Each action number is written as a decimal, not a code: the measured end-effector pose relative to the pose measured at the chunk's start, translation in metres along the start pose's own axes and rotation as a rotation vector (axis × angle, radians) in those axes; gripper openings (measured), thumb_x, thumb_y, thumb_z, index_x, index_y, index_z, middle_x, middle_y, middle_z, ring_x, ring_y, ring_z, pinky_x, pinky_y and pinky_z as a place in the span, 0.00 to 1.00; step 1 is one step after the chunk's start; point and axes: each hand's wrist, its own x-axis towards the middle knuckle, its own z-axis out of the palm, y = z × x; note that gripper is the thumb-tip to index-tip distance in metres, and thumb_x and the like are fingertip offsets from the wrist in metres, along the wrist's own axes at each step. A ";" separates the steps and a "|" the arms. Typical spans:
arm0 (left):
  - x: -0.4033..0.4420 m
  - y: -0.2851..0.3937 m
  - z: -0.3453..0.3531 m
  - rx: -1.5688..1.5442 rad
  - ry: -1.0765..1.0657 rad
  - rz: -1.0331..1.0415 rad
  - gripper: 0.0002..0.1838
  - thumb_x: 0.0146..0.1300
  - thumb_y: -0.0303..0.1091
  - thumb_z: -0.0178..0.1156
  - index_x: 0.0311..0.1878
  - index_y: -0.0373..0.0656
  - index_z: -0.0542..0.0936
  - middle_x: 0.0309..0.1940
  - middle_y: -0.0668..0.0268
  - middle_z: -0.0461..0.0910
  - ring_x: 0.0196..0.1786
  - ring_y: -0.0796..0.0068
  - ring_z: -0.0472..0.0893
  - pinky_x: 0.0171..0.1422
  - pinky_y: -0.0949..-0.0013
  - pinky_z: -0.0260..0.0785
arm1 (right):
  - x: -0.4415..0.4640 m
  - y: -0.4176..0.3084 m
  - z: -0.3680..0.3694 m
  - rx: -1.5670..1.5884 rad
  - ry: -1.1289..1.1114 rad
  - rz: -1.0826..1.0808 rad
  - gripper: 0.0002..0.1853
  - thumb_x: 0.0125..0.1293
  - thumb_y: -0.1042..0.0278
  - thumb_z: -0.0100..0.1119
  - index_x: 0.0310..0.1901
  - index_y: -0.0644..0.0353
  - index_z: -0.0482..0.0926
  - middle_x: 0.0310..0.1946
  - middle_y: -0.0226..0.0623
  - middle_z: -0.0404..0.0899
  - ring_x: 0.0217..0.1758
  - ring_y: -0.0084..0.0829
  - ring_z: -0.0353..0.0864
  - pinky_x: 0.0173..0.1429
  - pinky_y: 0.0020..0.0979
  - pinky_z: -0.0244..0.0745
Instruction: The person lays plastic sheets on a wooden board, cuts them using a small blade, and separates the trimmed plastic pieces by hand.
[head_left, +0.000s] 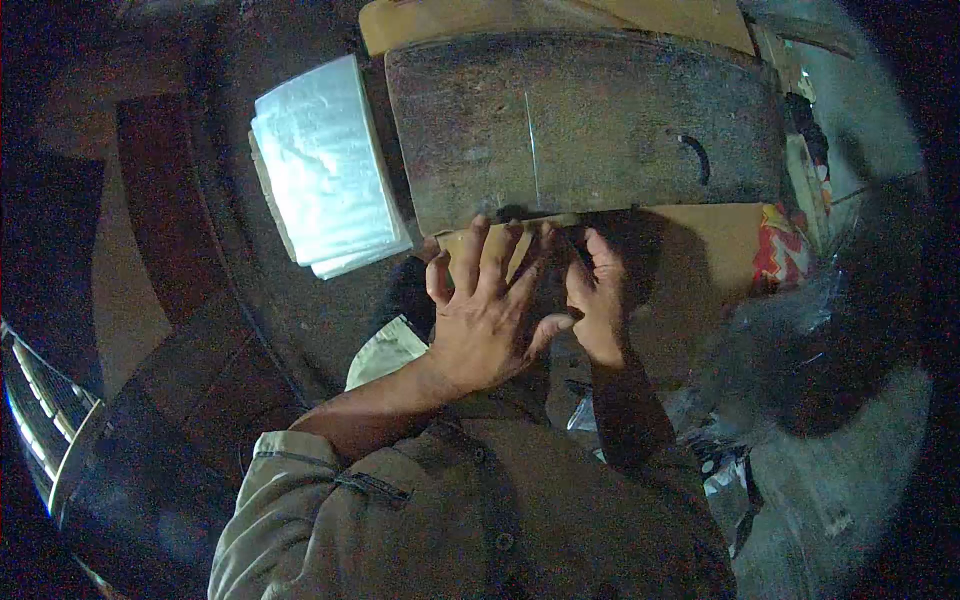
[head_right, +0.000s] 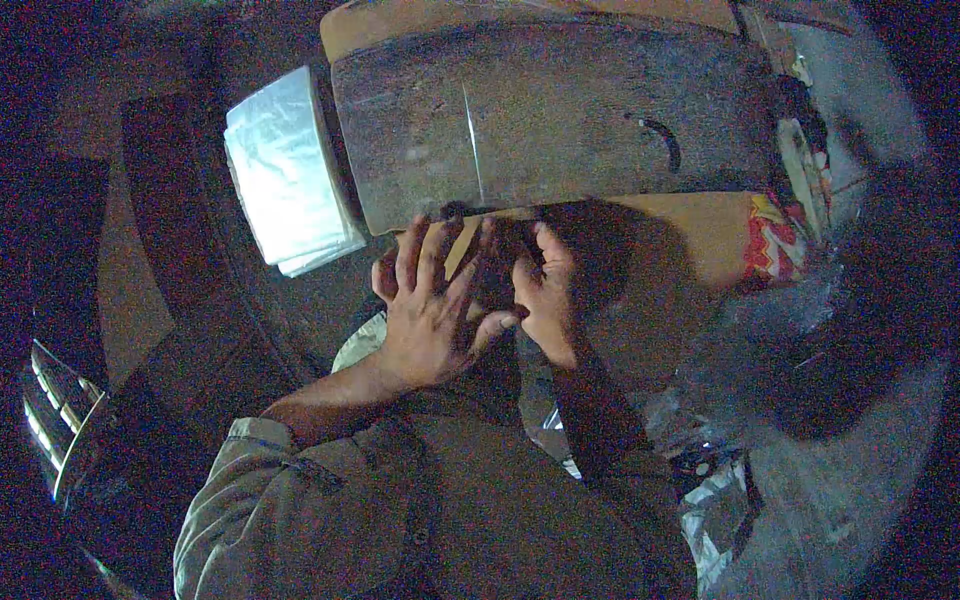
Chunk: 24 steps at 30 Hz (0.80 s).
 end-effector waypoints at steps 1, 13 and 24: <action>0.003 0.000 0.000 0.000 -0.002 -0.001 0.42 0.55 0.66 0.52 0.69 0.54 0.61 0.65 0.58 0.59 0.71 0.52 0.51 0.63 0.42 0.44 | 0.000 -0.006 0.003 -0.065 0.022 -0.011 0.19 0.64 0.72 0.54 0.57 0.64 0.68 0.24 0.24 0.68 0.18 0.13 0.62 0.20 0.20 0.58; 0.007 -0.002 0.008 0.104 -0.063 -0.033 0.43 0.54 0.71 0.47 0.70 0.58 0.60 0.70 0.58 0.53 0.72 0.52 0.49 0.63 0.38 0.42 | 0.020 -0.044 -0.014 -0.486 0.461 -0.567 0.12 0.65 0.65 0.58 0.45 0.62 0.73 0.40 0.34 0.75 0.46 0.26 0.72 0.52 0.28 0.66; 0.009 -0.001 0.009 0.102 -0.054 -0.030 0.44 0.52 0.69 0.52 0.70 0.57 0.61 0.70 0.54 0.53 0.71 0.47 0.51 0.66 0.40 0.40 | 0.077 -0.087 -0.065 -0.957 0.777 -0.657 0.17 0.64 0.60 0.57 0.50 0.62 0.73 0.45 0.46 0.78 0.49 0.43 0.77 0.52 0.37 0.70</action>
